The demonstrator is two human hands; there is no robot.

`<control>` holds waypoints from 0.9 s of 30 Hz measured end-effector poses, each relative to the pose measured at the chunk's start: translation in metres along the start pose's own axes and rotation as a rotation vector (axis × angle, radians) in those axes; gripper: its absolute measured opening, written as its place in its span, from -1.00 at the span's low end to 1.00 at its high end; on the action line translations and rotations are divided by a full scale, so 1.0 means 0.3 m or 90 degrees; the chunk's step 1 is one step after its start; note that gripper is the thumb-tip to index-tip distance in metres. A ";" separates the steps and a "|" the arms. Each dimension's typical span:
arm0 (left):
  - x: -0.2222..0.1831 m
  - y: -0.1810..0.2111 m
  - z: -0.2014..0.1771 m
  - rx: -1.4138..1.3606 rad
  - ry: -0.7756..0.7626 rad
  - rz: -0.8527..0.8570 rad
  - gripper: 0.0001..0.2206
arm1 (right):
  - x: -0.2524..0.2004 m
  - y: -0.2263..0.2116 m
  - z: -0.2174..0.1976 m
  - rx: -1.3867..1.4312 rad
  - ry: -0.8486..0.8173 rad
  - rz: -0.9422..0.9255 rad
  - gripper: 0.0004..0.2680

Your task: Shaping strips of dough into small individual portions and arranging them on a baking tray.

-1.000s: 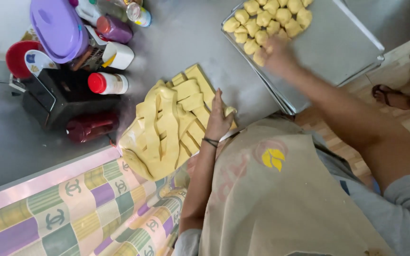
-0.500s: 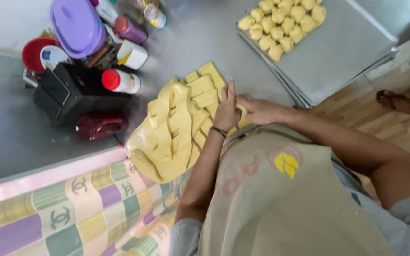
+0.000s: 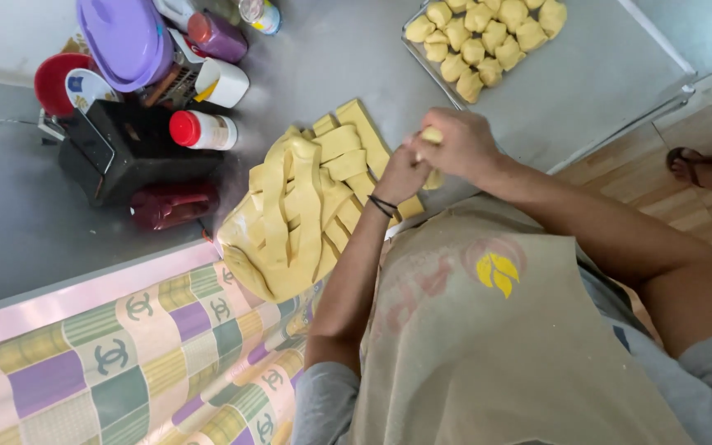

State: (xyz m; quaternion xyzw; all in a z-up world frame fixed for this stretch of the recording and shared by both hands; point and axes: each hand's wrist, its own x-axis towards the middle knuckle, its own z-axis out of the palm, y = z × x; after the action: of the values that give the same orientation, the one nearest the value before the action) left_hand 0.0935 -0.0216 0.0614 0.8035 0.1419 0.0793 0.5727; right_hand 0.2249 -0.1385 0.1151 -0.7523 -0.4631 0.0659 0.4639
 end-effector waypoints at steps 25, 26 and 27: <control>-0.049 0.233 0.019 0.183 0.035 -0.188 -0.10 | -0.001 0.451 0.018 0.052 0.003 0.159 -0.89; -0.059 0.227 0.011 0.142 0.033 -0.193 -0.07 | -0.073 0.346 0.118 0.175 -0.212 0.236 -0.82; -0.061 0.220 0.002 0.102 0.033 -0.196 -0.03 | -0.138 0.248 0.221 0.296 -0.431 0.305 -0.70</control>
State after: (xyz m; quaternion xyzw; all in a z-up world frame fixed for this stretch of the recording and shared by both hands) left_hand 0.0853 -0.0480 0.1242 0.8129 0.2838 -0.0001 0.5085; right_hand 0.2139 -0.1379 0.0079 -0.6506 -0.3745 0.5144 0.4146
